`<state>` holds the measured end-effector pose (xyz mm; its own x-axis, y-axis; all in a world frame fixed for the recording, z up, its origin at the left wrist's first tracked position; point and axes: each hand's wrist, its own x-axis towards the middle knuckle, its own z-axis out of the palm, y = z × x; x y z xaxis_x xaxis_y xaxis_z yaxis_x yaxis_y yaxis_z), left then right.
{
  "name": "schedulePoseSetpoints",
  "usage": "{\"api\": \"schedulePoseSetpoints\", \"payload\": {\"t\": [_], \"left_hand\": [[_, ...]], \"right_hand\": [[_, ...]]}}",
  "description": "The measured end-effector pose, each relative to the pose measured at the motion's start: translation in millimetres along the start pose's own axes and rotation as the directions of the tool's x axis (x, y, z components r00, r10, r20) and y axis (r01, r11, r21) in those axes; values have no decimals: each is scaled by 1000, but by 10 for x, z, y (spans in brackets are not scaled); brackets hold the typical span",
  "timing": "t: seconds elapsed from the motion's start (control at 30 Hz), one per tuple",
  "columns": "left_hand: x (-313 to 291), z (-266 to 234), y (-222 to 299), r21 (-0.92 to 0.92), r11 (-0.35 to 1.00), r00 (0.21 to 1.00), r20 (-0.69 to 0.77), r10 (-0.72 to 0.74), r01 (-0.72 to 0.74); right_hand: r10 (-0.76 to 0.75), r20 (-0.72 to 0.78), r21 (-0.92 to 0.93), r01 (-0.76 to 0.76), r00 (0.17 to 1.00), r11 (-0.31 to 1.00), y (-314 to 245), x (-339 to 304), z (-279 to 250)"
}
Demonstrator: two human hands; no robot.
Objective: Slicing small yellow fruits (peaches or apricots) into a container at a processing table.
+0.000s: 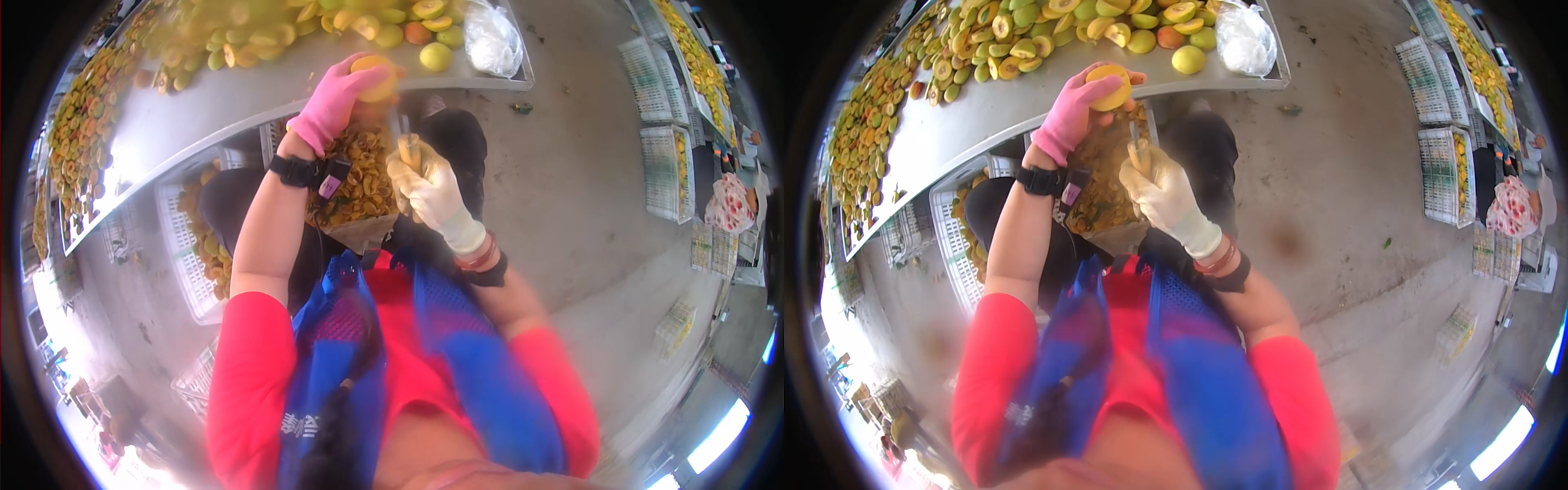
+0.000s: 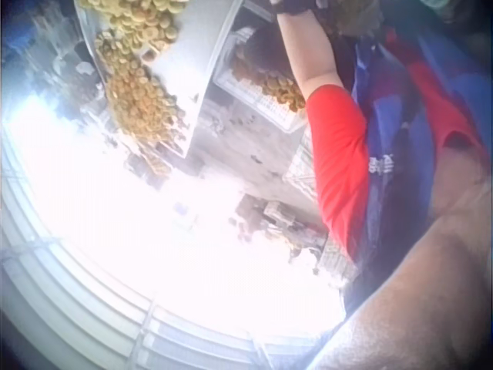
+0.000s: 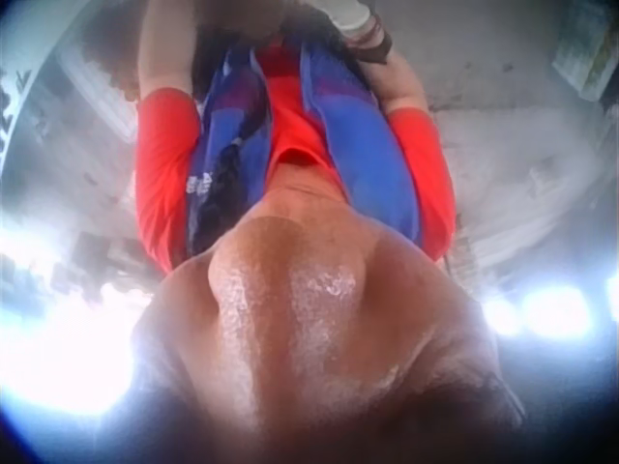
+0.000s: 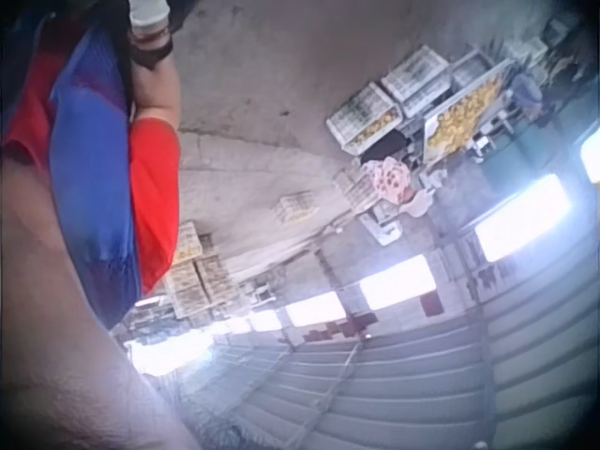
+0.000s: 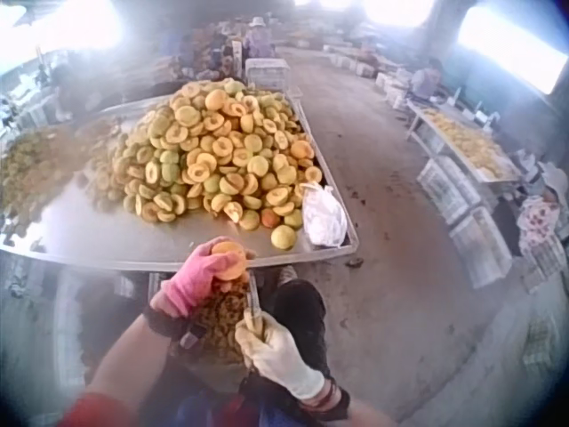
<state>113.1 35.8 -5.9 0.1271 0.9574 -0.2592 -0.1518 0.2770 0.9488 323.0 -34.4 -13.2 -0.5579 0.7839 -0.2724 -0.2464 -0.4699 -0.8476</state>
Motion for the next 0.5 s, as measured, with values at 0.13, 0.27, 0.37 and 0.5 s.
{"api": "schedulePoseSetpoints", "payload": {"t": [0.13,0.27,0.37,0.5], "left_hand": [[-495,221,14,-180,972,988,-52,143,-150],[-738,376,-16,-199,954,972,-115,204,-224],[-817,471,-96,-210,939,954,-190,234,-272],[-838,577,-128,-89,915,897,-255,361,-394]], "right_hand": [[-34,-13,-159,31,999,987,-24,-6,158],[-400,139,-529,409,906,743,222,109,62],[-382,17,-519,335,924,787,213,52,191],[-247,-3,-445,220,969,868,148,-25,283]]}}
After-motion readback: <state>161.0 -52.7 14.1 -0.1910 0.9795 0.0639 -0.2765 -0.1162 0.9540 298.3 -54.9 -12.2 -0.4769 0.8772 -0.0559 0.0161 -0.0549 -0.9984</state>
